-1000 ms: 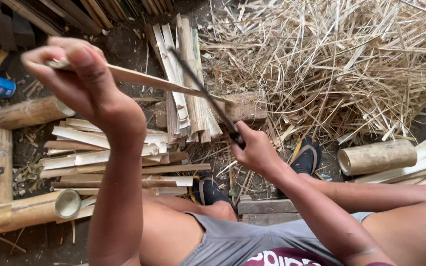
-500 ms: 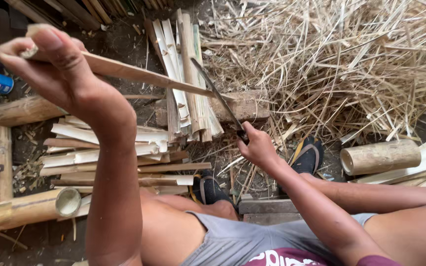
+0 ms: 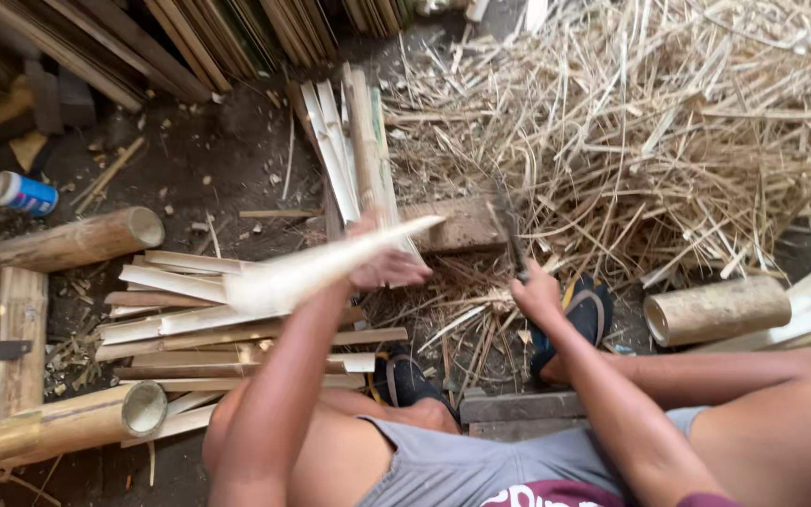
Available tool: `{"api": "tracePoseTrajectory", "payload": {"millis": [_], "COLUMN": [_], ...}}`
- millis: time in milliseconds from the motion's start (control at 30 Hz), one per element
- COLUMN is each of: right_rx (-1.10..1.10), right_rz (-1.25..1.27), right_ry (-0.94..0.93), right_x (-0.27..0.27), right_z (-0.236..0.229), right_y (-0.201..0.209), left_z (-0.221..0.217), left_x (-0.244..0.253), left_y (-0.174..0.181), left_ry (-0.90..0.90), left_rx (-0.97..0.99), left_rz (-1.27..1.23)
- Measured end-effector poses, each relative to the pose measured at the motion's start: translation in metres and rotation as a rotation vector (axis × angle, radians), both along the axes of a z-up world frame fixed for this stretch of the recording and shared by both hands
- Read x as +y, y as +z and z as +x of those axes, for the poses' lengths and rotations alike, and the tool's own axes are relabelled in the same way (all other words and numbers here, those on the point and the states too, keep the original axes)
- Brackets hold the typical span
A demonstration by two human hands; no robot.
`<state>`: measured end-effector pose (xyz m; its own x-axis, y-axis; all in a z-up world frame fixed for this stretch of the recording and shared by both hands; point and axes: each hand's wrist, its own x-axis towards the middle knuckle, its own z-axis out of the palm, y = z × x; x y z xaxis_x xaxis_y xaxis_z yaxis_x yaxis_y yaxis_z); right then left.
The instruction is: The person splits bamboo poles into thin strips using a knife and a wooden block. They repeatedly hold the bamboo against the block and strike it with the knife to separate the material, then stack the finished strips.
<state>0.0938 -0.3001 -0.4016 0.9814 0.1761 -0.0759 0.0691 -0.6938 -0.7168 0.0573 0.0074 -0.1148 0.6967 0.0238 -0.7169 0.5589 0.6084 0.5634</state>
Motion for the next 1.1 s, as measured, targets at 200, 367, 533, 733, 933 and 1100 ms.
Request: {"api": "tracePoseTrajectory", "payload": {"millis": [200,367,533,733,933,1100], "right_rx": [0.211,0.27,0.299,0.42,0.463,0.156], "right_rz": [-0.092,-0.122,-0.047,0.055,-0.012,0.1], "right_ry": [-0.158,0.115,0.151,0.032,0.177,0.388], "right_x": [-0.018,-0.001,0.01,0.008,0.029,0.069], "right_z": [-0.01,-0.013,-0.028,-0.041,-0.032,-0.069], "right_y": [0.021,0.026,0.016,0.015,0.091,0.194], "left_z": [0.041,0.074,0.071,0.048,0.015,0.008], "left_x": [-0.024,0.003,-0.016,-0.021,0.014,0.001], "left_y": [-0.037,-0.029,-0.065,-0.008,0.091,0.068], "left_ry": [-0.132,0.254,0.334,0.484,0.668,0.789], "left_rx": [-0.064,-0.42,-0.661,-0.888,-1.302,-1.188], "left_rz": [0.211,0.419,0.87,0.857,0.699,0.664]}}
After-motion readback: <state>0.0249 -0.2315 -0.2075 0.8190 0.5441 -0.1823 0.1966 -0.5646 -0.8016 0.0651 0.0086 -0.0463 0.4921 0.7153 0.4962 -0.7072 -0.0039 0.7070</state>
